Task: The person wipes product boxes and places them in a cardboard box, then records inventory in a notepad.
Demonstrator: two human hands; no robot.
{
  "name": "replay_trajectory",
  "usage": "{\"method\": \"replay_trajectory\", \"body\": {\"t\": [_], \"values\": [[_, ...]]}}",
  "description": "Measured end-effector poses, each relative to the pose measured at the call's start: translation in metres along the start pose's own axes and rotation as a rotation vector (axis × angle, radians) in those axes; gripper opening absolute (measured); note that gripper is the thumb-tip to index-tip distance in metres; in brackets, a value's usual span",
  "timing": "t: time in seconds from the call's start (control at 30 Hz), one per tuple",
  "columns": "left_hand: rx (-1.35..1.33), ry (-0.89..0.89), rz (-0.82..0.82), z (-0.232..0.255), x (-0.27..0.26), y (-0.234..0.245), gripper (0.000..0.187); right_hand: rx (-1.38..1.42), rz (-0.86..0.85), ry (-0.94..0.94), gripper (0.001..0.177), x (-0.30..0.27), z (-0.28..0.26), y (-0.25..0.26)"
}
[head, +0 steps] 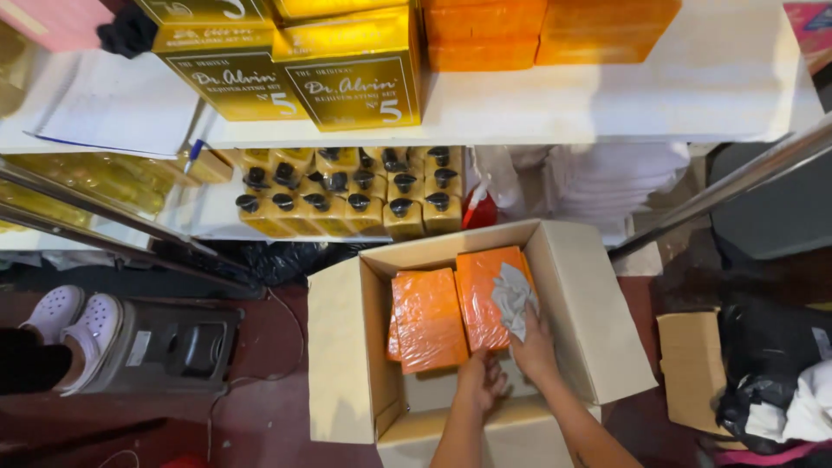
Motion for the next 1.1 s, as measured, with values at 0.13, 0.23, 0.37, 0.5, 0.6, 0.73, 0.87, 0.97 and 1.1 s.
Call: {"method": "replay_trajectory", "body": {"t": [0.13, 0.23, 0.37, 0.5, 0.6, 0.73, 0.87, 0.97, 1.1], "values": [[-0.101, 0.103, -0.031, 0.002, -0.009, -0.022, 0.025, 0.042, 0.017, -0.053, 0.083, -0.010, 0.012, -0.007], [-0.168, 0.078, -0.044, -0.018, 0.013, -0.012, 0.026, 0.029, -0.018, -0.135, 0.077, -0.024, 0.023, -0.007], [-0.233, -0.017, -0.113, -0.030, 0.037, -0.014, 0.029, 0.162, -0.046, -0.212, 0.070, -0.030, 0.008, 0.012], [-0.248, -0.179, -0.018, 0.020, -0.059, -0.053, 0.031, 0.443, -0.228, -0.431, 0.065, -0.043, -0.018, 0.038], [-0.139, -0.250, 0.019, 0.058, -0.101, -0.050, 0.045, 0.777, -0.296, -0.491, 0.058, -0.044, -0.021, 0.052], [0.176, -0.326, -0.018, 0.126, -0.086, -0.006, 0.052, 0.606, -0.134, -0.416, 0.060, -0.029, -0.050, 0.088], [0.474, -0.227, -0.143, 0.187, -0.068, 0.023, 0.057, 0.198, 0.086, -0.065, 0.062, -0.006, -0.063, 0.062], [0.347, -0.136, -0.288, 0.204, -0.063, 0.029, 0.071, 0.004, 0.028, 0.098, 0.069, -0.019, -0.108, -0.003], [0.227, -0.040, -0.234, 0.218, -0.075, 0.019, 0.099, -0.309, -0.207, 0.276, 0.073, -0.048, -0.194, -0.062]]}}
Point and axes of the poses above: each hand's wrist, its own x-axis towards the middle knuckle, its own y-axis out of the back of the hand, z = x × y, the point moved 3 cm from there along x, towards the middle knuckle, and after that the axes turned 2 degrees about z, right-handed, at the moved point
